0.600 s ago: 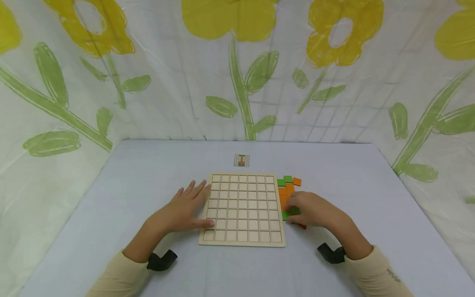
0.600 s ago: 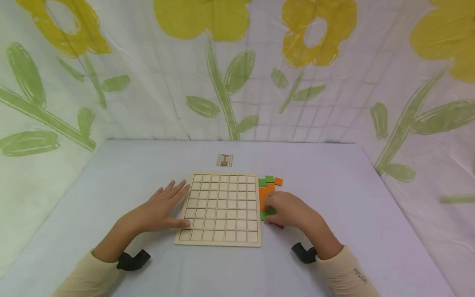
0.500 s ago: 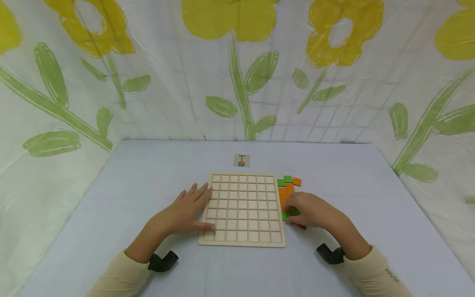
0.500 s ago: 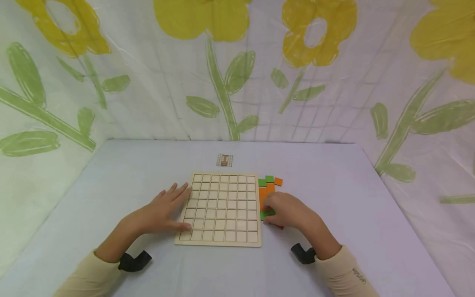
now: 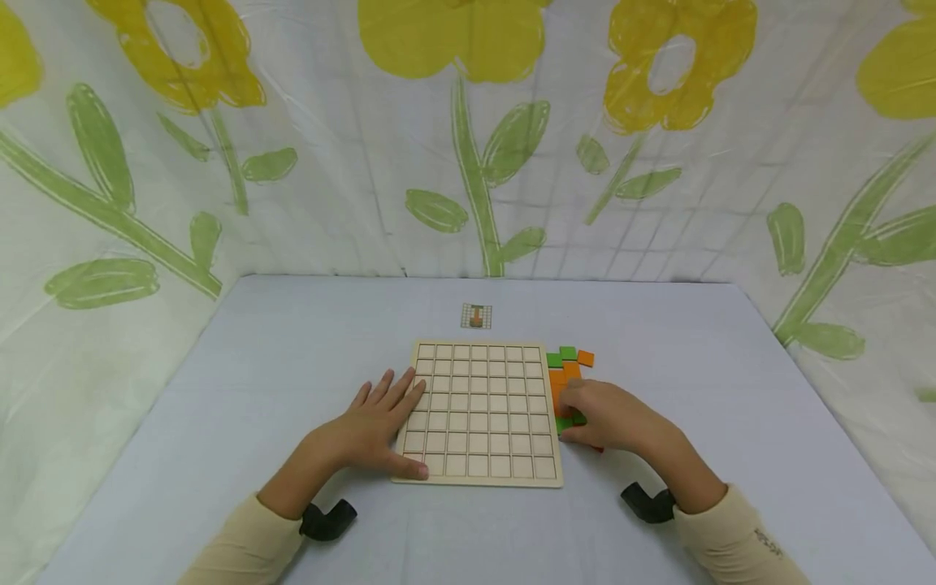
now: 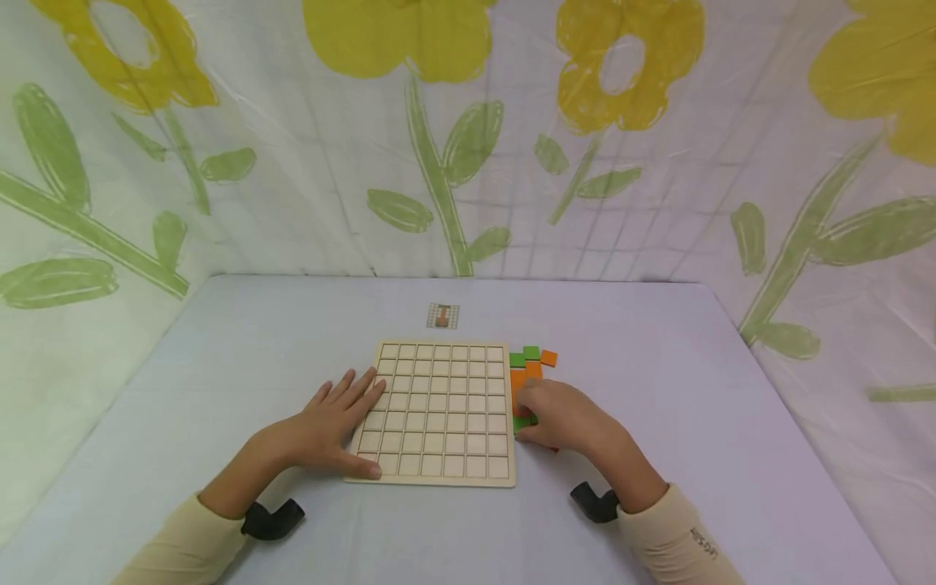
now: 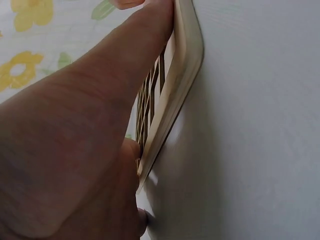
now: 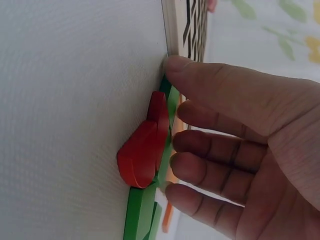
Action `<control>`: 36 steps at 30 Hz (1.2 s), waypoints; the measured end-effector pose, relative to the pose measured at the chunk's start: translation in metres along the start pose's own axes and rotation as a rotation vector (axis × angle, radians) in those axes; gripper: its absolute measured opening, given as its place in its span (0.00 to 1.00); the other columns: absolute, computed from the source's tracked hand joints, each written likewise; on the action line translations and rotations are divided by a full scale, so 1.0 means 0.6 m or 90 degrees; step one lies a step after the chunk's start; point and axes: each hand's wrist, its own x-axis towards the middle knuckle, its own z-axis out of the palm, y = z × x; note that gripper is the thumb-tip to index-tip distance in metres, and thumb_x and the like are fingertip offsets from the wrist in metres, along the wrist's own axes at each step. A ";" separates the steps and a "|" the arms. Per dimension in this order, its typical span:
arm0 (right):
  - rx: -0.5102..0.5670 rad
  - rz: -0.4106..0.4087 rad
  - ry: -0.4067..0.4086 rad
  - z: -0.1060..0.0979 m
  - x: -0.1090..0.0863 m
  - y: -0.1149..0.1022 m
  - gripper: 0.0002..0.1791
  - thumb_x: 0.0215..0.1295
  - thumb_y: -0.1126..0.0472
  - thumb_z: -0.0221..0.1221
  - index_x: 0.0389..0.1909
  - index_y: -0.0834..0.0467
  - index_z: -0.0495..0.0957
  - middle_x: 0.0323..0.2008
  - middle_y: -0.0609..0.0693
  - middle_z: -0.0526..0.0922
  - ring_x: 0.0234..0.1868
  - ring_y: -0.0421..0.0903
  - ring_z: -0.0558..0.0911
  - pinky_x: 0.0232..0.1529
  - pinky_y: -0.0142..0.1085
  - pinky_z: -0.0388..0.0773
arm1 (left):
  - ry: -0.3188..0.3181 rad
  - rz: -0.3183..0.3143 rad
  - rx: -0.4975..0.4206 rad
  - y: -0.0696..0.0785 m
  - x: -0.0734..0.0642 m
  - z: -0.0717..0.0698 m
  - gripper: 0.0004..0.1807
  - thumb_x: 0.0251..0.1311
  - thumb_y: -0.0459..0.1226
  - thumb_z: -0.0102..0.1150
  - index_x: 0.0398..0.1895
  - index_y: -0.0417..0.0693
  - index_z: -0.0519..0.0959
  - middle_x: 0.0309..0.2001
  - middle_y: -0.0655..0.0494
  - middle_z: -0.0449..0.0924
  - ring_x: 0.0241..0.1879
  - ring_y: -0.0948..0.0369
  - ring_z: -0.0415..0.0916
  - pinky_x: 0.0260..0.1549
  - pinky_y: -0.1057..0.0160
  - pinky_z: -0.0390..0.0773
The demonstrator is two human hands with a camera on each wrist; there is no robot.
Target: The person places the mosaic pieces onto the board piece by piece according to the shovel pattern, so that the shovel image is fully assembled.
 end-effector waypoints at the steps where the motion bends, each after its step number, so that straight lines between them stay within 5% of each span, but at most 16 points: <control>1: 0.003 -0.001 -0.002 0.000 0.000 -0.001 0.13 0.54 0.59 0.75 0.28 0.51 0.78 0.28 0.41 0.73 0.29 0.39 0.69 0.31 0.33 0.70 | -0.001 -0.001 0.000 0.001 0.000 0.000 0.71 0.45 0.76 0.60 0.82 0.45 0.43 0.81 0.45 0.31 0.77 0.40 0.26 0.69 0.35 0.34; 17: 0.010 -0.006 -0.004 0.003 0.003 -0.005 0.10 0.54 0.60 0.75 0.36 0.55 0.85 0.33 0.40 0.77 0.32 0.40 0.73 0.36 0.34 0.75 | 0.003 0.005 -0.009 -0.002 0.000 0.010 0.71 0.47 0.76 0.59 0.82 0.45 0.39 0.80 0.44 0.26 0.76 0.40 0.21 0.68 0.35 0.27; 36: 0.015 -0.038 0.008 -0.006 0.014 -0.003 0.07 0.58 0.61 0.71 0.32 0.52 0.81 0.27 0.40 0.74 0.28 0.37 0.69 0.31 0.32 0.70 | -0.003 0.000 -0.006 0.001 -0.002 0.008 0.70 0.47 0.77 0.57 0.82 0.47 0.38 0.80 0.46 0.24 0.76 0.42 0.19 0.68 0.35 0.26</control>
